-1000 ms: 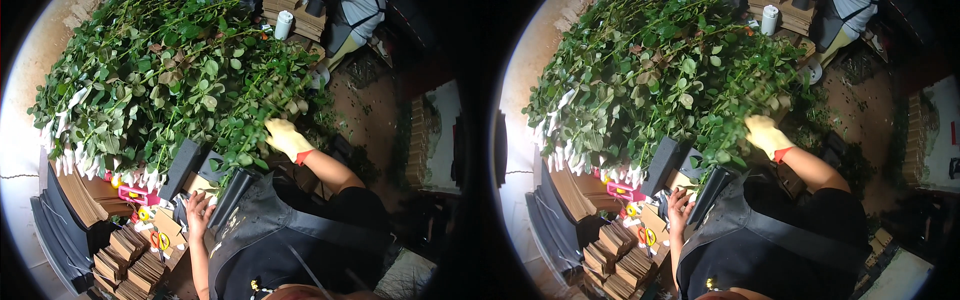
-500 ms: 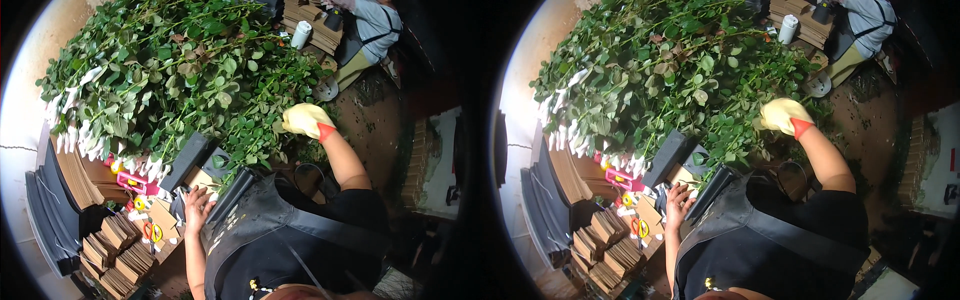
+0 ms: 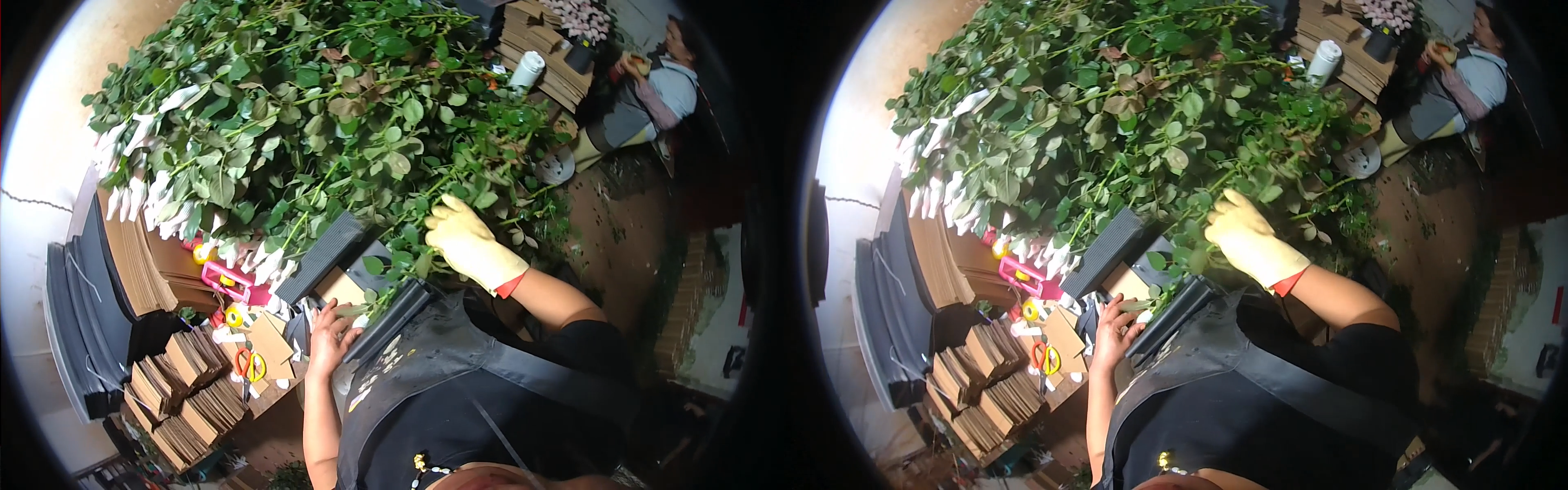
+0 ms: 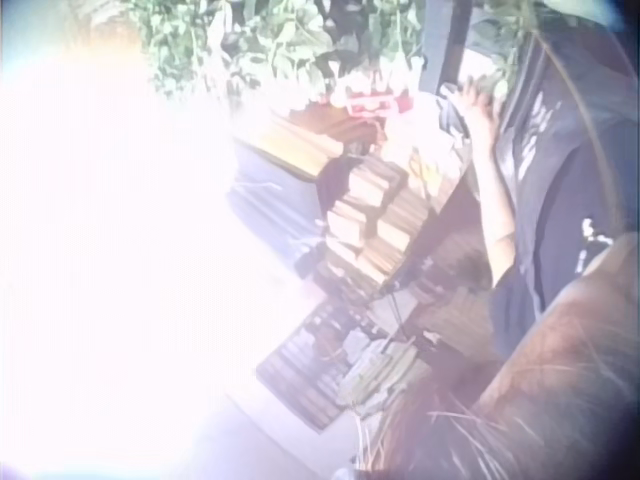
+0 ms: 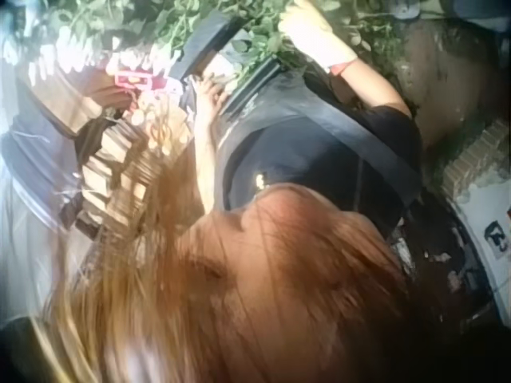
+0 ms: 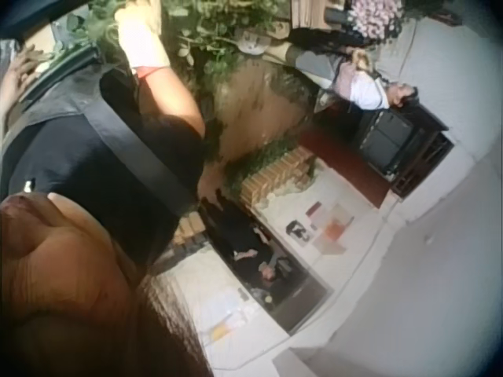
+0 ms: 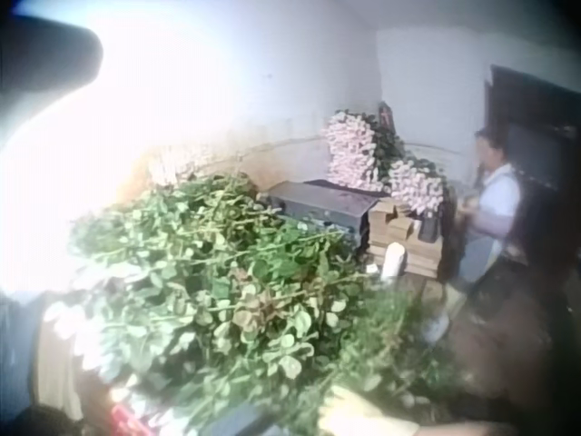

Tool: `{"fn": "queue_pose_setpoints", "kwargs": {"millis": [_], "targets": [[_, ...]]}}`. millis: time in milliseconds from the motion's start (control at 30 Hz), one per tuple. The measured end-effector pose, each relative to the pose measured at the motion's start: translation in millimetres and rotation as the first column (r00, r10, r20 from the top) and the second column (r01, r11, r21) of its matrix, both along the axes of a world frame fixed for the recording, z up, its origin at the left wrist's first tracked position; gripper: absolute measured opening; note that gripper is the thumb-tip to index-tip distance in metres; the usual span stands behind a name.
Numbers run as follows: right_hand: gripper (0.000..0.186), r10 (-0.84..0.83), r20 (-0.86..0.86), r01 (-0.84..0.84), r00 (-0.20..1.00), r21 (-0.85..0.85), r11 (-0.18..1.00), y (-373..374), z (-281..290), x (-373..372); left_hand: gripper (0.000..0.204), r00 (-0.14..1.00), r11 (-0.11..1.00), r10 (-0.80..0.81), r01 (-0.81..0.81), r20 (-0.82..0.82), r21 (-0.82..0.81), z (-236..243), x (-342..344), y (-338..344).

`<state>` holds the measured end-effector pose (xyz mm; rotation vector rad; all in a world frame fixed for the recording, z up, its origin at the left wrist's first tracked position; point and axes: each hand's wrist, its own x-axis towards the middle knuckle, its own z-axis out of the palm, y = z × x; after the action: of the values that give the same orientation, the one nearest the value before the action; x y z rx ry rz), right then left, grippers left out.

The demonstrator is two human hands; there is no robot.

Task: The person sorts long-stemmed roses from a pile, places them into a black rectangular package, and wraps the package with a piece of dark flexible material.

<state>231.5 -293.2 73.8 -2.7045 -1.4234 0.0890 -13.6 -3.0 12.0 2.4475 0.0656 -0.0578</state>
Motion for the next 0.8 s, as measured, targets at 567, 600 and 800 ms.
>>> {"fn": "queue_pose_setpoints", "kwargs": {"millis": [567,600,800], "targets": [[0.036,-0.157,0.59,-0.118,0.792,0.401,0.909,175.8,86.6,186.7,0.026,0.997,0.998,-0.043,0.04,0.062,0.042,11.6,9.0,-3.1],[0.031,-0.134,0.385,-0.034,0.913,0.398,0.917,185.1,92.1,192.6,0.026,0.998,0.999,-0.034,0.032,0.056,0.035,10.5,6.1,-1.3],[0.022,-0.062,0.29,-0.123,0.955,0.578,0.807,149.4,150.5,147.5,0.029,0.994,1.0,-0.014,0.013,0.108,0.012,1.6,7.7,-4.3]]}}
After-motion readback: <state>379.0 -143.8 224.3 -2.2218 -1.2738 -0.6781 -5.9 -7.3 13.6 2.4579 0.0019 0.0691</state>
